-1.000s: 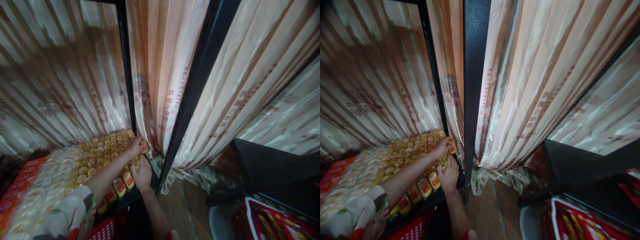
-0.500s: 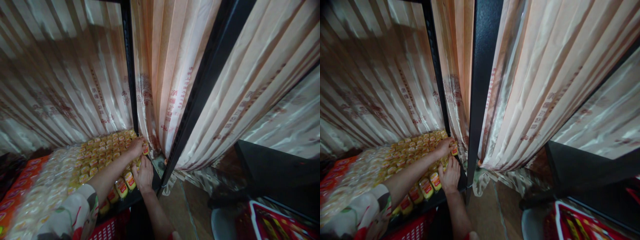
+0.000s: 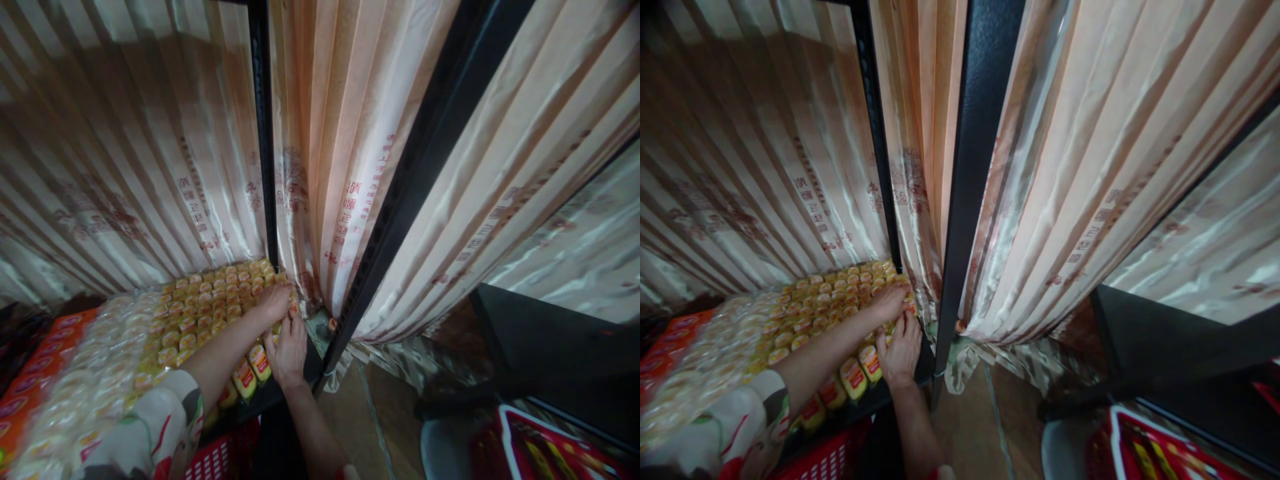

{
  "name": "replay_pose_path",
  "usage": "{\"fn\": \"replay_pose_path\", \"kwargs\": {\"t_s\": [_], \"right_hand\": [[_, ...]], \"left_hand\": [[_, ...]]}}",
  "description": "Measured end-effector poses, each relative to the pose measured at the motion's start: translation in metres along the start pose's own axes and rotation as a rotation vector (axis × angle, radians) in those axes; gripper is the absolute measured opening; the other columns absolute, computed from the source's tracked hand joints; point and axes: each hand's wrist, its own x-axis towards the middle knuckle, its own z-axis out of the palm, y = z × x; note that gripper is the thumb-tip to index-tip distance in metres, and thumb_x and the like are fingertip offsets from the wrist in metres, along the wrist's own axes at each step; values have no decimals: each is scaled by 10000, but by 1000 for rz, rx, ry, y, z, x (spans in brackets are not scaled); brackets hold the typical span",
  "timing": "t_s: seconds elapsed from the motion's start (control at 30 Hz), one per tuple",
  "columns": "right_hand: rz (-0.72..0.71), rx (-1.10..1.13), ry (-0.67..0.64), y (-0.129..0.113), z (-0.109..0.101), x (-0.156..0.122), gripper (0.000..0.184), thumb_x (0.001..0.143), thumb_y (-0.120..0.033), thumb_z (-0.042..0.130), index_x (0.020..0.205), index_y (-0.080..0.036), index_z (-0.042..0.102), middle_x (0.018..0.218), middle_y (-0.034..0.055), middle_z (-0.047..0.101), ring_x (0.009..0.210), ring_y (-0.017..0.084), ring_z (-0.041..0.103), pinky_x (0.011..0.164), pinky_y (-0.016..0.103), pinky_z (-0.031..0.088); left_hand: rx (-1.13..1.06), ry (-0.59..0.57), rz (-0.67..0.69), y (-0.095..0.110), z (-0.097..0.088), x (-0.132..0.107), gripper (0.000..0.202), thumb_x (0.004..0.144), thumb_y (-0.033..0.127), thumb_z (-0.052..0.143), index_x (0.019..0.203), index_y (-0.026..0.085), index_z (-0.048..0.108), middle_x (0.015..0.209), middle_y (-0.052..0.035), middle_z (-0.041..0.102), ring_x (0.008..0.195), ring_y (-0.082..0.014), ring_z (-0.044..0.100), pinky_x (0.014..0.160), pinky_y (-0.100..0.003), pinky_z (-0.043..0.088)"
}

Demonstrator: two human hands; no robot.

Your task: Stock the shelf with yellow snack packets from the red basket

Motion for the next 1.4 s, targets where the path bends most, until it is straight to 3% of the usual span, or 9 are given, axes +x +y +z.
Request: {"fn": "replay_pose_path", "kwargs": {"t_s": [0.27, 0.37, 0.53, 0.87, 1.07, 1.4], "right_hand": [[-1, 17, -20, 4, 6, 0, 571, 847, -428, 440, 1284, -59, 438, 1355, 234, 400, 1277, 317, 347, 980, 473, 378], [5, 3, -54, 6, 8, -1, 578, 856, -433, 427, 1290, -51, 437, 1382, 234, 388, 1282, 313, 355, 988, 461, 378], [-1, -1, -61, 7, 8, -1, 599, 848, -442, 440, 1284, -30, 448, 1349, 230, 441, 1249, 311, 404, 988, 446, 383], [-15, 8, -45, 5, 4, 2, 556, 825, -384, 460, 1283, -69, 442, 1330, 212, 459, 1224, 292, 432, 966, 444, 402], [1, 30, -27, 8, 6, 0, 557, 839, -400, 451, 1262, -38, 465, 1306, 218, 484, 1231, 294, 420, 976, 440, 390], [45, 166, 27, 18, 6, -8, 531, 906, -407, 344, 1330, -91, 393, 1337, 182, 478, 1266, 249, 409, 998, 454, 376]], "left_hand": [[107, -16, -44, 2, 2, 0, 186, 821, 160, 467, 901, 109, 627, 1080, -141, 569, 844, -217, 608, 721, -301, 474], [117, -26, -55, 1, 1, 2, 219, 845, 147, 425, 852, 104, 640, 1030, -129, 587, 841, -200, 600, 723, -272, 464], [134, -35, -37, -1, 1, 3, 228, 825, 125, 451, 962, 135, 633, 1077, -111, 584, 931, -204, 586, 784, -283, 455], [191, -56, -105, -2, 0, 10, 249, 797, 122, 477, 987, 139, 637, 1079, -129, 591, 960, -237, 592, 774, -311, 461], [155, -14, -86, -1, -6, 1, 235, 813, 189, 491, 1000, 156, 630, 1096, -124, 582, 921, -226, 600, 764, -315, 468], [115, 80, -69, 0, -14, -22, 277, 837, 187, 427, 1037, 172, 617, 1126, -130, 562, 862, -212, 606, 732, -307, 480]]}}
